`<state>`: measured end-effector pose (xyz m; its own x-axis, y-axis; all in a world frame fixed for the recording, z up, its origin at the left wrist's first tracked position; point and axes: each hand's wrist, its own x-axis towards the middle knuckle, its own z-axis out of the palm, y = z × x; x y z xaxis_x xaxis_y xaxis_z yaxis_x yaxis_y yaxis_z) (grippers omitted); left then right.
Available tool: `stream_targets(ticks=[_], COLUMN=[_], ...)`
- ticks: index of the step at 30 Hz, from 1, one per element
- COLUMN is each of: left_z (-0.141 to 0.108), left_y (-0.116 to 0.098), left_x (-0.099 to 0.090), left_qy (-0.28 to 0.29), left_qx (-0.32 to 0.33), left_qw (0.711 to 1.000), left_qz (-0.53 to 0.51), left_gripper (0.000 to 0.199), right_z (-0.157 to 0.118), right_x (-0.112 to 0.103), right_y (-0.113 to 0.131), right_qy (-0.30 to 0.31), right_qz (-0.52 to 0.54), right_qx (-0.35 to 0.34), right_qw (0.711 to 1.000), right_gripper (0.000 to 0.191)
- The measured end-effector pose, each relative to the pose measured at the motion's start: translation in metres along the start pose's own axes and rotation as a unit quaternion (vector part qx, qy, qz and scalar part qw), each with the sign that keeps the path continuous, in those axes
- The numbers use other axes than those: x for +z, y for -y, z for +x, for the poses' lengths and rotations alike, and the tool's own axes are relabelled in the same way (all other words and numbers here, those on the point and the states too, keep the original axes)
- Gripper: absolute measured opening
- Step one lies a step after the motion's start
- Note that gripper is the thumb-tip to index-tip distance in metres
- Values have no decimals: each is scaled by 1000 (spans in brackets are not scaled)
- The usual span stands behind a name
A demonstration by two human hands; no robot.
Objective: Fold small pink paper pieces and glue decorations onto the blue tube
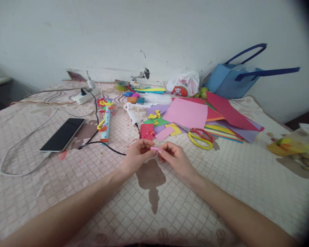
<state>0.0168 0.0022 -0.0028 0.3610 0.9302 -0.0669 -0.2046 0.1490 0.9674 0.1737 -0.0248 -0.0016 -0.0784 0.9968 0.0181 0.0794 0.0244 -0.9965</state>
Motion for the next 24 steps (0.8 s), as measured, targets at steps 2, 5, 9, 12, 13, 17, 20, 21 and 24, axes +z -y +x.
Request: stream_targets(ticks=[2,5,9,12,13,17,20,21,24], left_z=[0,0,0,0,1,2,2,2,2], left_y=[1,1,0,-1,-1,1,2,3,3], left_x=[0,0,0,-1,-1,-3,-4,-4,-4], left_qy=[0,-2,1,-2,0,8,20,25,29], left_qx=[-1,-2,-7,-7,-6,-5,-4,-4,1], left_qw=[1000,1000,1000,1000,1000,1000,999,999,997], left_qz=[3,6,7,12,14,29,42,48,67], left_gripper=[31,30,29,29,29,28,29,29,29], right_z=[0,0,0,0,1,2,2,2,2], right_x=[0,0,0,0,-1,-4,-7,-8,-12], right_y=[0,0,1,2,2,3,3,3,1], right_qy=[0,3,15,21,24,41,63,71,92], right_qz=[-3,-5,-6,-16,-17,-27,-54,-64,-83], right_qx=[-3,-1,1,-5,-9,-12,-12,-14,-20], right_qw=[1000,1000,1000,1000,1000,999,996,995,992], right_gripper=[19,18,18,17,17,17,17,17,16])
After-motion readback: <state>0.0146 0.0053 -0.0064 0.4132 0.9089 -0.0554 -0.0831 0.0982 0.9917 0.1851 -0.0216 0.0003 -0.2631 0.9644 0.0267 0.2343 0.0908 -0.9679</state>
